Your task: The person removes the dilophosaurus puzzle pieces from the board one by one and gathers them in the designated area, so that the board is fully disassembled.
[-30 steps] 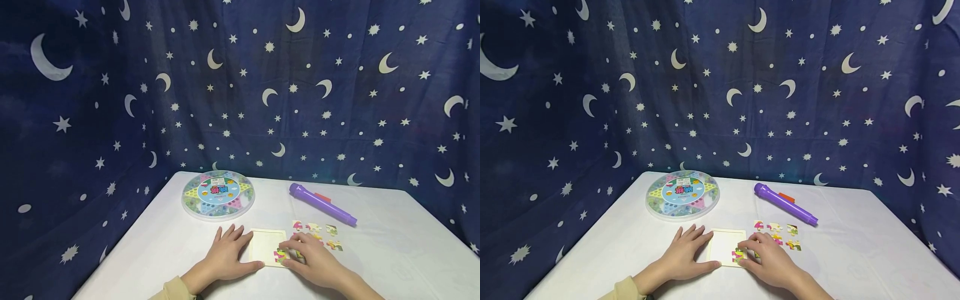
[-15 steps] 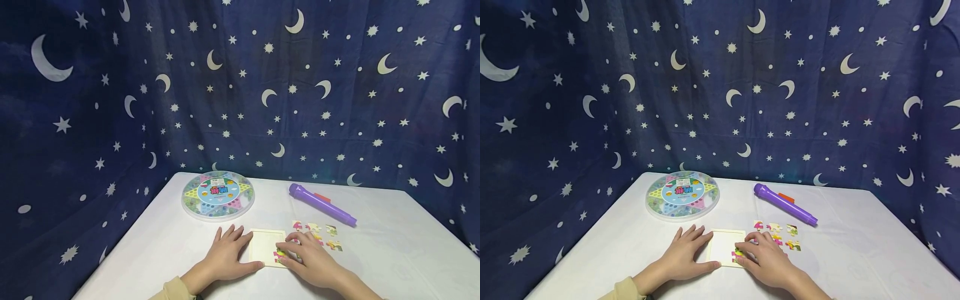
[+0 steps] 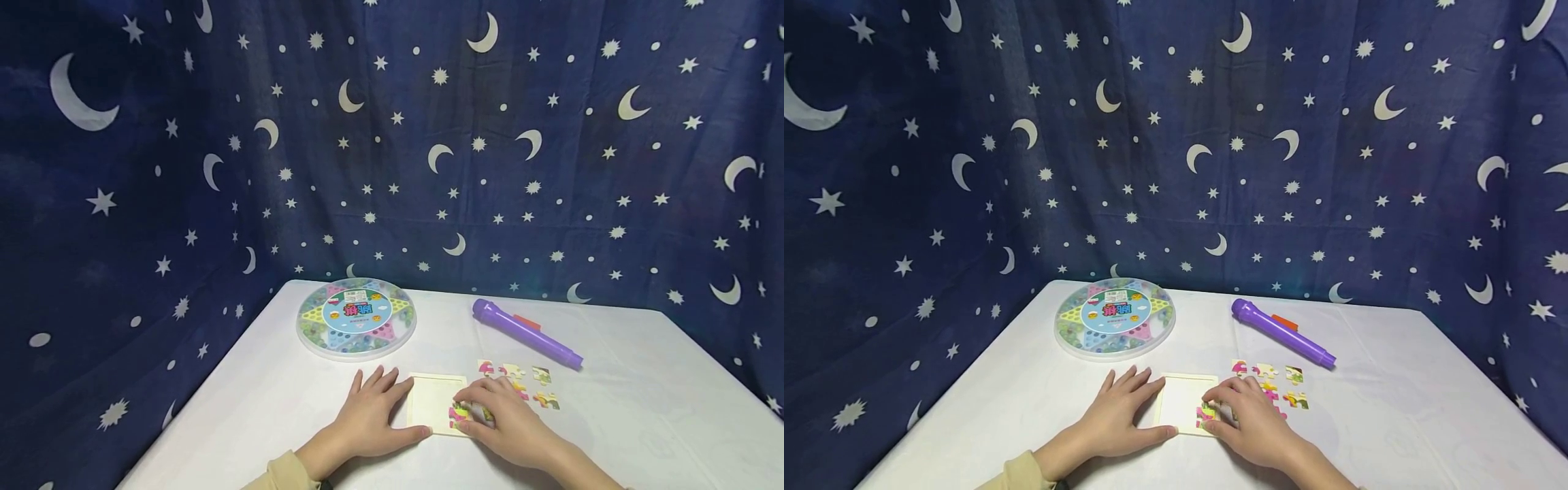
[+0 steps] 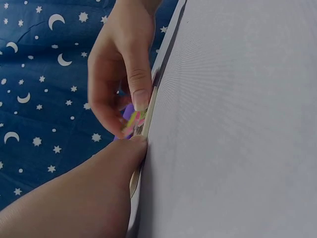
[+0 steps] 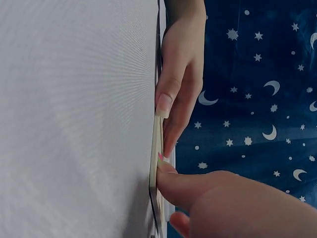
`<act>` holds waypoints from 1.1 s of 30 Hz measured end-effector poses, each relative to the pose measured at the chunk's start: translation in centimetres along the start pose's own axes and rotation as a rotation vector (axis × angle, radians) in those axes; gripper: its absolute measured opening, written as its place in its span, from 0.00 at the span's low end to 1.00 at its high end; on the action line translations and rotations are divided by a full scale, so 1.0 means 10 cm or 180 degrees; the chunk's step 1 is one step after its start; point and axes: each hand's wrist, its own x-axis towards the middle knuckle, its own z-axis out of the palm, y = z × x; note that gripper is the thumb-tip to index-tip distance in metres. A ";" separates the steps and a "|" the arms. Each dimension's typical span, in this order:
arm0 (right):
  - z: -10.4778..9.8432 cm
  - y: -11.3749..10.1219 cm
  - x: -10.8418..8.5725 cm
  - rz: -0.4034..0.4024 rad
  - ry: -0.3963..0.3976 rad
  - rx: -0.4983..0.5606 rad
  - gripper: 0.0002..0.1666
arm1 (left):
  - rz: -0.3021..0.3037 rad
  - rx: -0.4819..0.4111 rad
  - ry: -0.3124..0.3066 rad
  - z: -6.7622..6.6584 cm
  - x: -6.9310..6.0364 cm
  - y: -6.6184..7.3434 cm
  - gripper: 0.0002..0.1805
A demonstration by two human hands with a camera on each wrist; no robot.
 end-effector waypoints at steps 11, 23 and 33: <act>0.00 -0.01 0.04 0.0369 0.0076 0.0730 0.08 | -0.0022 0.0021 -0.0006 -0.01 0.00 -0.02 0.50; -0.18 0.07 -0.04 0.0503 0.0285 0.1001 0.09 | 0.0011 0.0012 -0.0017 0.02 0.01 -0.01 0.50; -0.40 0.30 -0.05 0.0504 -0.0116 0.1256 0.08 | -0.0064 0.0005 -0.0068 0.02 0.00 -0.03 0.50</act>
